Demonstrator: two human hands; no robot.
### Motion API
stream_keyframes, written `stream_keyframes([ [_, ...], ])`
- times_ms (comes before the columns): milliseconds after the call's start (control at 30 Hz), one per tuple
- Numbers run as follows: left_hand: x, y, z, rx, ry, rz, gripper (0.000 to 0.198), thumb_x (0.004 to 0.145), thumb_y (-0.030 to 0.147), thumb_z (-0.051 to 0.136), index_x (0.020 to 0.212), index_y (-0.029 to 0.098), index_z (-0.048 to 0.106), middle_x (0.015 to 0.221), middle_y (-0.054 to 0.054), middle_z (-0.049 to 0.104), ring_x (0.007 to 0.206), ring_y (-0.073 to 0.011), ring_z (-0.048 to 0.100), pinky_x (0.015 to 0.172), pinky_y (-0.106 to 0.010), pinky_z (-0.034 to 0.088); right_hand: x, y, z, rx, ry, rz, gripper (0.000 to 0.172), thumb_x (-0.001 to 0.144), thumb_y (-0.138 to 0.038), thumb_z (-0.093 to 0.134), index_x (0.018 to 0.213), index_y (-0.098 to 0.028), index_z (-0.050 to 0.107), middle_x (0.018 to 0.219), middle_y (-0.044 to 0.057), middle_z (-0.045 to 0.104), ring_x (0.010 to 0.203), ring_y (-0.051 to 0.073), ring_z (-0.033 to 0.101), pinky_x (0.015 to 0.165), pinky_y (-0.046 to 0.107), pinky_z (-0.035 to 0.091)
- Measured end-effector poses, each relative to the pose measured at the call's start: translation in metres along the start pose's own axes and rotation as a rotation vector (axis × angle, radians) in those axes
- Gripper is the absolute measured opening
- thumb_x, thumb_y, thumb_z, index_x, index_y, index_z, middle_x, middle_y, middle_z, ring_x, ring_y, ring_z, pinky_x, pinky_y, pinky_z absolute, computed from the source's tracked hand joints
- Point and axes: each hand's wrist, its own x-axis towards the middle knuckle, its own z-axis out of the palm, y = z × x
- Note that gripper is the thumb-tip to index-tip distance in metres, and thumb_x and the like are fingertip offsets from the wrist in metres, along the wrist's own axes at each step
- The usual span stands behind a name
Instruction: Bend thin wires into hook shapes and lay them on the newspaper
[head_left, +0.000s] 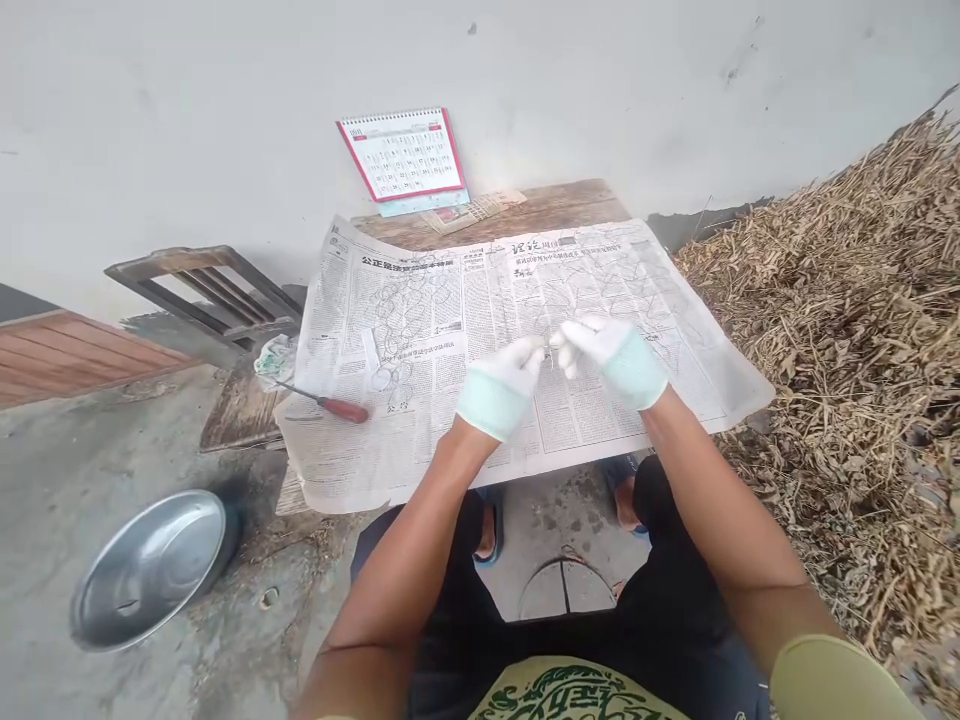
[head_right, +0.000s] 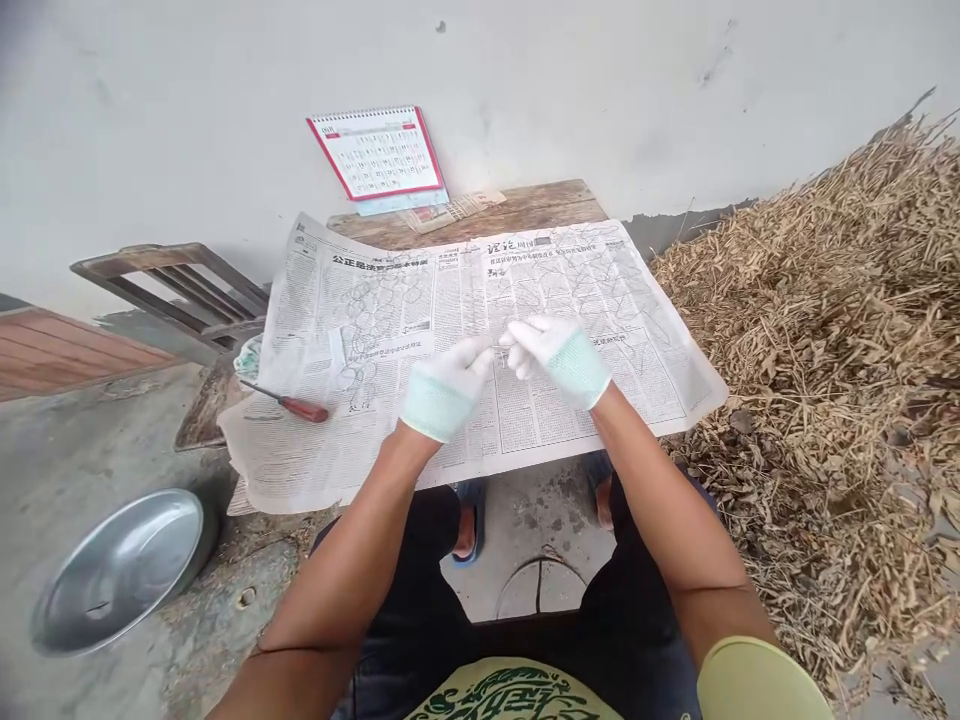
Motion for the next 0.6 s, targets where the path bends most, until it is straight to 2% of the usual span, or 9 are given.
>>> stream_keyframes([
  [133, 0.003, -0.001, -0.013, -0.163, -0.008, -0.127, 0.027, 0.102, 0.036, 0.053, 0.109, 0.025, 0.077, 0.079, 0.001, 0.074, 0.071, -0.0159, 0.068, 0.067, -0.026, 0.051, 0.010, -0.002, 0.005, -0.069, -0.012, 0.030, 0.028, 0.098, -0.040, 0.061, 0.086, -0.020, 0.076, 0.072, 0.002, 0.076, 0.059, 0.012, 0.067, 0.063, 0.026, 0.057],
  [300, 0.003, 0.001, -0.024, -0.235, -0.012, -0.162, 0.026, 0.100, 0.029, 0.052, 0.092, 0.021, 0.076, 0.074, 0.001, 0.073, 0.068, -0.0143, 0.067, 0.072, -0.027, 0.053, 0.019, 0.001, 0.015, -0.098, 0.028, 0.042, 0.022, 0.097, -0.034, 0.062, 0.087, -0.020, 0.077, 0.073, 0.002, 0.076, 0.060, 0.012, 0.068, 0.062, 0.024, 0.056],
  [500, -0.003, -0.009, -0.023, -0.308, 0.020, -0.259, 0.022, 0.092, 0.035, 0.062, 0.085, 0.021, 0.078, 0.077, -0.001, 0.073, 0.075, -0.0162, 0.067, 0.071, -0.028, 0.053, 0.019, 0.003, 0.025, -0.068, 0.035, 0.040, 0.025, 0.099, -0.036, 0.062, 0.088, -0.019, 0.077, 0.073, 0.002, 0.076, 0.061, 0.012, 0.068, 0.064, 0.024, 0.058],
  [600, -0.009, -0.015, -0.020, -0.371, 0.073, -0.339, 0.021, 0.089, 0.038, 0.066, 0.084, 0.022, 0.078, 0.076, -0.001, 0.072, 0.076, -0.0167, 0.066, 0.068, -0.027, 0.052, 0.014, 0.002, 0.029, -0.042, 0.005, 0.079, 0.030, 0.101, -0.042, 0.060, 0.090, -0.019, 0.076, 0.078, 0.003, 0.077, 0.063, 0.012, 0.069, 0.064, 0.025, 0.058],
])
